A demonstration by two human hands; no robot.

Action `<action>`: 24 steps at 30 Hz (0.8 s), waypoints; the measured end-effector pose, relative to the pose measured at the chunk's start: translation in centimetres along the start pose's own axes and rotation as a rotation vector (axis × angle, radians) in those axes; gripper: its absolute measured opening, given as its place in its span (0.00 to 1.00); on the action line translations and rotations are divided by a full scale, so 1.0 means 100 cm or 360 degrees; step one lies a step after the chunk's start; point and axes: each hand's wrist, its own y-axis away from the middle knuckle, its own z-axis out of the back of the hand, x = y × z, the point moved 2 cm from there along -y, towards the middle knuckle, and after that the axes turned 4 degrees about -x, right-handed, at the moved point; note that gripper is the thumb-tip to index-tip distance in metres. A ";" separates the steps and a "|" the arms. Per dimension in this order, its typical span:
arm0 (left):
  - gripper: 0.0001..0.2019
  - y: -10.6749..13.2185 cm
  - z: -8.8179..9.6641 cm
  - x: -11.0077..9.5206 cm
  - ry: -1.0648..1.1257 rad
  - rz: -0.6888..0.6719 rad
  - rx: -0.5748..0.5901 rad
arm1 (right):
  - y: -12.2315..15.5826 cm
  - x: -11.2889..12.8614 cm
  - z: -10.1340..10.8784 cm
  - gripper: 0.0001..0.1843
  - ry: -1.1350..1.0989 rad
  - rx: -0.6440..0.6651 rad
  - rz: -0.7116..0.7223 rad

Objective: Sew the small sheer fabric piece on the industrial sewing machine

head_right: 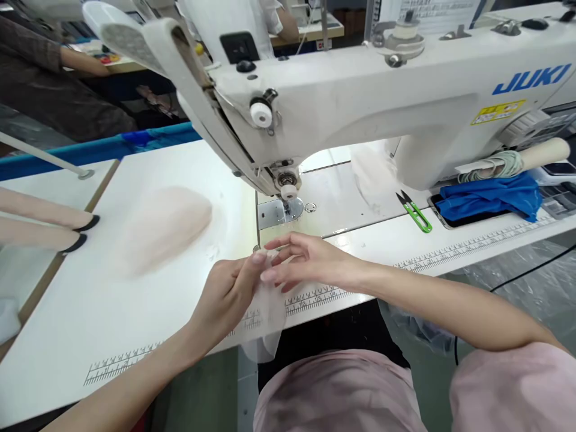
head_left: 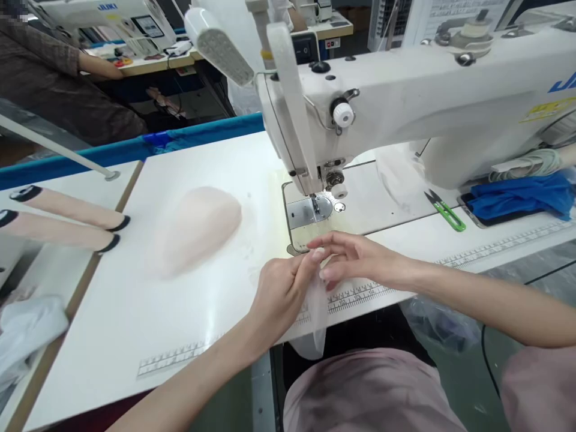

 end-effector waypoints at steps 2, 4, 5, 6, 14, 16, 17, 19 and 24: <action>0.27 -0.002 -0.002 -0.002 -0.0014 -0.0004 0.0019 | -0.002 -0.005 -0.006 0.25 0.0015 -0.0002 0.0101; 0.23 -0.004 -0.003 -0.004 0.0017 0.0058 0.0055 | -0.005 -0.009 -0.007 0.18 0.0080 -0.0082 0.0203; 0.21 -0.004 -0.003 -0.005 0.0042 0.0094 0.0071 | -0.006 -0.010 -0.007 0.16 0.0113 -0.0121 0.0238; 0.19 -0.005 -0.002 -0.006 0.0068 0.0129 0.0074 | -0.007 -0.011 -0.006 0.14 0.0142 -0.0146 0.0262; 0.10 -0.009 0.013 -0.002 0.0221 0.0282 -0.0088 | -0.003 -0.005 0.011 0.21 0.0206 -0.0300 0.0294; 0.09 -0.009 0.019 -0.001 0.0180 0.0284 -0.0165 | -0.001 -0.003 0.014 0.18 0.0230 -0.0346 0.0265; 0.09 -0.009 0.022 -0.001 0.0156 0.0275 -0.0191 | 0.000 -0.002 0.015 0.16 0.0233 -0.0354 0.0256; 0.08 -0.009 0.025 -0.002 0.0105 0.0227 -0.0233 | 0.001 -0.001 0.014 0.14 0.0227 -0.0345 0.0253; 0.06 0.000 0.018 -0.009 -0.0057 -0.0064 -0.0277 | 0.002 -0.001 0.002 0.18 0.0244 -0.0162 0.0230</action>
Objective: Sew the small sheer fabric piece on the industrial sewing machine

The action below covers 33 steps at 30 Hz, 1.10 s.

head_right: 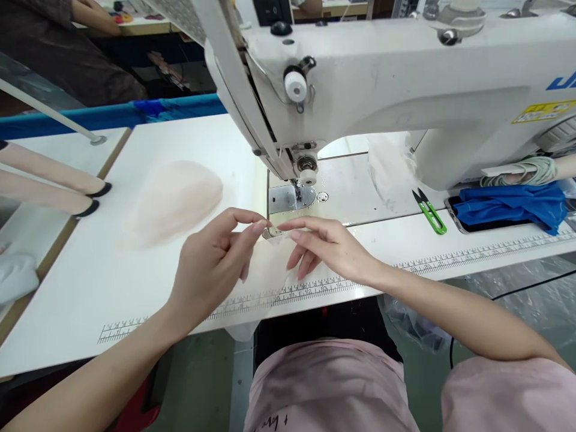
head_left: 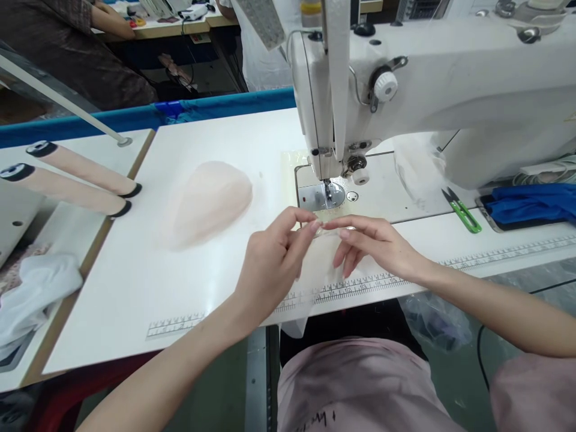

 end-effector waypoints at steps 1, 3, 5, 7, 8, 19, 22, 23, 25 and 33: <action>0.06 0.004 -0.003 -0.003 -0.0029 -0.0130 0.0020 | 0.000 0.000 -0.002 0.18 0.0008 0.0042 -0.0003; 0.06 0.012 -0.009 -0.010 -0.0069 -0.0449 0.0106 | -0.001 0.000 -0.004 0.20 0.0071 0.0041 0.0042; 0.07 0.016 -0.014 -0.013 -0.0030 -0.0629 0.0186 | -0.001 0.001 -0.002 0.21 0.0152 -0.0008 0.0142; 0.09 0.013 -0.014 -0.011 0.0098 -0.0465 0.0156 | 0.001 0.004 0.000 0.16 0.0220 -0.0015 0.0199; 0.11 0.009 -0.013 -0.008 0.0190 -0.0284 0.0145 | 0.003 0.005 0.002 0.13 0.0242 0.0001 0.0200; 0.20 -0.026 -0.015 0.019 0.0989 0.0563 0.1082 | 0.007 0.019 0.017 0.11 0.0315 0.0308 0.0239; 0.15 -0.032 -0.019 0.019 0.0996 0.0599 0.1149 | 0.004 0.021 0.021 0.11 0.0345 0.0404 0.0214; 0.13 -0.034 -0.021 0.020 0.0965 0.0625 0.1127 | 0.004 0.022 0.023 0.10 0.0395 0.0401 0.0226; 0.12 -0.036 -0.024 0.021 0.0917 0.0670 0.1071 | 0.003 0.026 0.027 0.09 0.0549 0.0370 0.0278; 0.08 -0.031 -0.032 0.022 0.0512 0.0399 0.0666 | -0.005 0.032 0.041 0.06 0.1130 0.0314 0.0185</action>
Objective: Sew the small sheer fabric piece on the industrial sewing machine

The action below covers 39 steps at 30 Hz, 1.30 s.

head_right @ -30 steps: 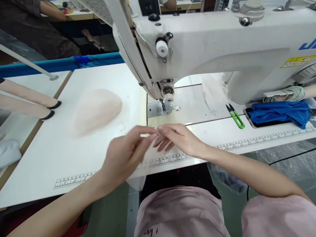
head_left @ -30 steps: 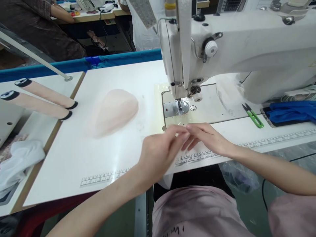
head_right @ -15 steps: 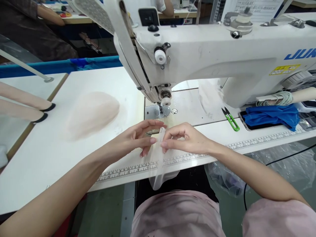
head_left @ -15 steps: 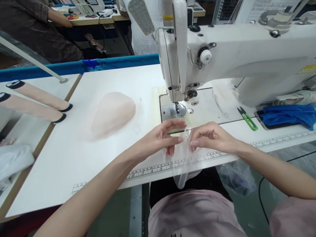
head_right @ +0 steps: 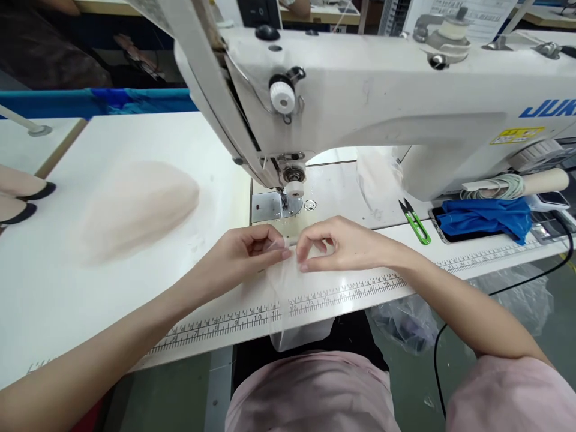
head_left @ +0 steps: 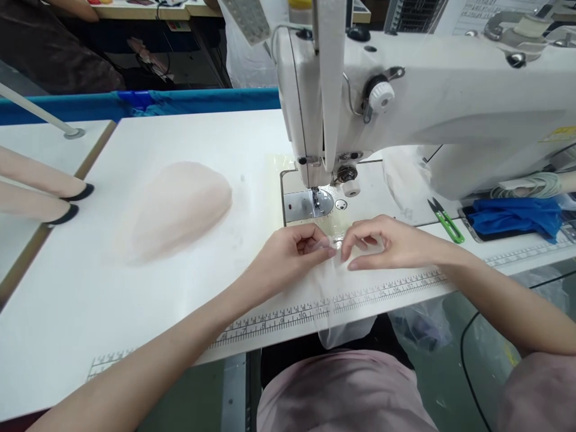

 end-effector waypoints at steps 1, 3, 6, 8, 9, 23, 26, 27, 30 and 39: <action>0.08 0.001 0.000 -0.001 -0.0109 -0.0083 -0.0074 | -0.003 -0.001 0.001 0.08 -0.0014 -0.0086 -0.0046; 0.09 0.001 0.000 -0.002 -0.0290 -0.0239 -0.0176 | -0.009 -0.004 0.002 0.14 -0.0096 -0.0231 -0.0143; 0.08 0.002 0.001 -0.001 -0.0500 -0.0416 -0.0236 | -0.019 -0.007 0.000 0.13 -0.0211 -0.0246 -0.0216; 0.06 0.001 0.004 0.002 -0.0627 -0.0523 -0.0301 | -0.025 -0.008 -0.001 0.07 -0.0235 -0.0242 -0.0205; 0.06 0.001 0.005 0.004 -0.0689 -0.0589 -0.0356 | -0.028 -0.008 -0.002 0.05 -0.0219 -0.0263 -0.0184; 0.07 0.003 0.011 0.019 -0.1012 -0.0981 -0.0584 | -0.029 -0.023 -0.022 0.06 0.0190 -0.0582 0.0386; 0.07 0.003 0.010 0.019 -0.1030 -0.0975 -0.0584 | -0.029 -0.023 -0.022 0.06 0.0226 -0.0570 0.0379; 0.07 0.003 0.010 0.019 -0.1028 -0.0968 -0.0583 | -0.029 -0.023 -0.022 0.05 0.0236 -0.0568 0.0376; 0.06 0.003 0.009 0.018 -0.1010 -0.0961 -0.0584 | -0.029 -0.023 -0.022 0.06 0.0257 -0.0564 0.0375; 0.07 0.004 0.010 0.018 -0.1110 -0.1095 -0.0666 | -0.028 -0.022 -0.023 0.07 0.0286 -0.0616 0.0539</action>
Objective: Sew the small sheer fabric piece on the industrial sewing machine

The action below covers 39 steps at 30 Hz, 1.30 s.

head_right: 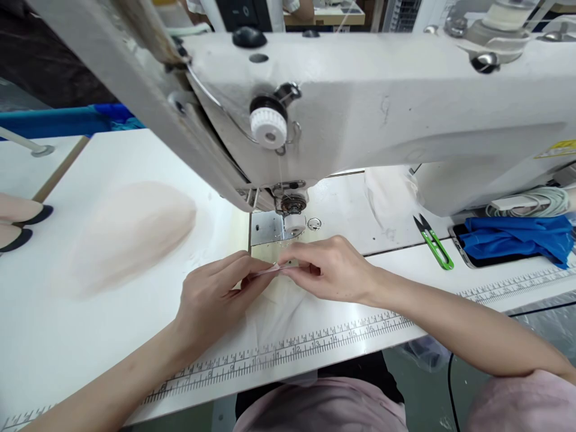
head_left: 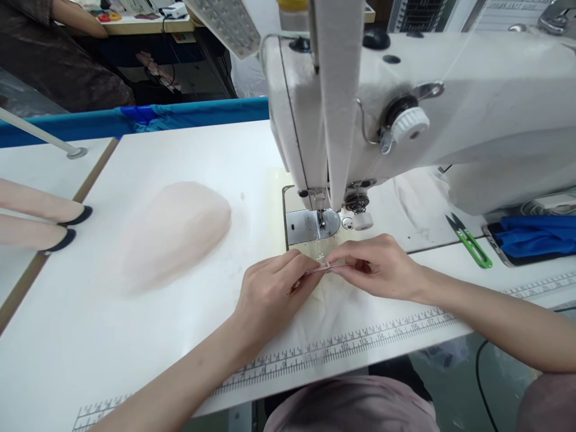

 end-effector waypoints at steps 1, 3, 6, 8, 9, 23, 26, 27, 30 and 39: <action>0.08 0.000 0.001 -0.001 -0.0018 -0.0023 -0.0014 | 0.000 0.000 0.000 0.07 0.0006 -0.0029 0.0063; 0.07 0.000 0.002 -0.002 -0.0033 -0.0023 -0.0034 | 0.000 0.001 0.001 0.07 0.0067 -0.0127 0.0239; 0.01 0.000 0.003 -0.004 0.0035 0.0044 -0.0023 | 0.003 0.002 0.003 0.08 0.0372 -0.0248 0.0574; 0.08 0.000 0.004 -0.005 0.0102 0.0015 -0.0004 | 0.005 0.005 0.006 0.11 0.0563 -0.0224 0.0786; 0.10 0.000 0.004 -0.006 0.0127 -0.0030 0.0000 | 0.005 0.006 0.007 0.11 0.0631 -0.0191 0.0887; 0.11 -0.005 -0.007 0.004 0.0188 0.0635 0.0400 | -0.004 -0.008 -0.002 0.07 0.0523 -0.0216 0.0345; 0.02 -0.005 -0.013 0.008 -0.0091 0.0482 0.0335 | -0.009 -0.016 -0.007 0.08 0.0520 -0.0155 0.0043; 0.05 -0.005 -0.013 0.008 -0.0153 0.0413 0.0292 | -0.011 -0.017 -0.007 0.08 0.0541 -0.0145 -0.0027; 0.14 -0.004 -0.012 0.003 -0.0410 0.0108 0.0095 | -0.013 -0.018 -0.007 0.09 0.0597 -0.0120 -0.0171; 0.08 0.007 -0.007 -0.014 -0.0735 -0.0508 0.0019 | -0.014 -0.016 -0.007 0.10 0.0657 -0.0118 -0.0187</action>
